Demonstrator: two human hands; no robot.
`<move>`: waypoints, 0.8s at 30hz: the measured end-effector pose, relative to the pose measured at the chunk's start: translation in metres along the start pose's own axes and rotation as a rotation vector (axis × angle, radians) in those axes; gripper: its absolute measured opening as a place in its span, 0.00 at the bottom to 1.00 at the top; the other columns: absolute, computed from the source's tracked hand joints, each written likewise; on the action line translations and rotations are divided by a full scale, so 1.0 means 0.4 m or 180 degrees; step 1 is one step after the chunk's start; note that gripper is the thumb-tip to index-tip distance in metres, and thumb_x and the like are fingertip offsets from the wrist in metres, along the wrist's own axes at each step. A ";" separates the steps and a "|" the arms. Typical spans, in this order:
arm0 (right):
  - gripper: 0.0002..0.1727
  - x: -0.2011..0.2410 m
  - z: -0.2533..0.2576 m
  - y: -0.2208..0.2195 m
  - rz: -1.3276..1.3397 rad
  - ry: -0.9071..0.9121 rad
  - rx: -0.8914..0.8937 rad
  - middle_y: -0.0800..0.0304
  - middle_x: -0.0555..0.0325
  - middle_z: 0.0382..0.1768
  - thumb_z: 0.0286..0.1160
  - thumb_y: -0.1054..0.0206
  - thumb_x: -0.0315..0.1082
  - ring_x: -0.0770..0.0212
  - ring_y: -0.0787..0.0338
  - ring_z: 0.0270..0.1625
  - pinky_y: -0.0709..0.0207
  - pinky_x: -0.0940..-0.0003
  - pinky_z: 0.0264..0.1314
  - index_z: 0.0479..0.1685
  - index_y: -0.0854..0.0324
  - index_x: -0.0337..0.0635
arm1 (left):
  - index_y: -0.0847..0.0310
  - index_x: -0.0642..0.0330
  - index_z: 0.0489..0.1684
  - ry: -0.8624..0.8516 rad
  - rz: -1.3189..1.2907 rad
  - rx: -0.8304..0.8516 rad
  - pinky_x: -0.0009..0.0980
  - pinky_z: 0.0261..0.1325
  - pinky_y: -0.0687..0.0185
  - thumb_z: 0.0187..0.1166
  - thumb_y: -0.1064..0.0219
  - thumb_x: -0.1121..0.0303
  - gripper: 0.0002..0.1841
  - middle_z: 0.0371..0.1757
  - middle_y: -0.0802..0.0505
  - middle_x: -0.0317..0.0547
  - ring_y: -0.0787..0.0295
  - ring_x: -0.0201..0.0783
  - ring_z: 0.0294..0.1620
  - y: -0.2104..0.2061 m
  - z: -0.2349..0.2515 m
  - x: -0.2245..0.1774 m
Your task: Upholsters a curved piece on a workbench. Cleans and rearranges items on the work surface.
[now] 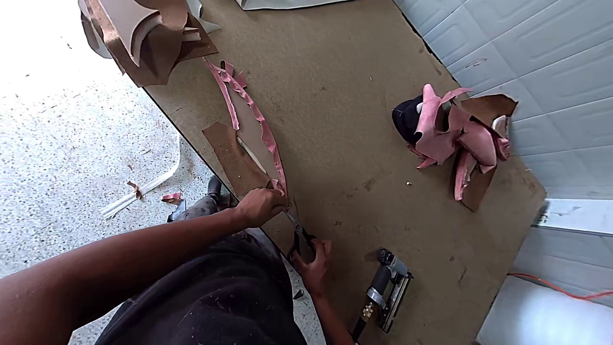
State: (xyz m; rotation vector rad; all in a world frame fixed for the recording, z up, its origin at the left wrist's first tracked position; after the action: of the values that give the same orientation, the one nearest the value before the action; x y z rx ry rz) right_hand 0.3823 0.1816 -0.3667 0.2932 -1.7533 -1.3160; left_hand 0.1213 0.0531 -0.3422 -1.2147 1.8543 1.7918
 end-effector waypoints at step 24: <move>0.33 0.109 0.061 -0.058 0.0226 -0.0474 0.0445 0.19 0.53 0.51 0.47 0.15 0.60 0.56 0.15 0.54 0.15 0.55 0.56 0.47 0.12 0.44 | 0.09 0.40 0.49 -0.0217 0.0181 -0.0337 0.38 0.51 0.10 0.89 0.41 0.56 0.12 0.45 0.07 0.28 0.09 0.28 0.47 -0.008 -0.001 -0.029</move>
State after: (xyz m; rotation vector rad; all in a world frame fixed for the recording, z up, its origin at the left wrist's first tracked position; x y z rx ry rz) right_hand 0.3318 0.1598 -0.3651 0.2134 -1.9674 -1.1927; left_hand 0.1309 0.0572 -0.3359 -1.1319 1.7940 1.9593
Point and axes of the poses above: each hand's wrist, its own z-axis towards the middle knuckle, its own y-axis out of the back of the hand, x = y × z, the point moved 4 cm from there along z, towards the middle knuckle
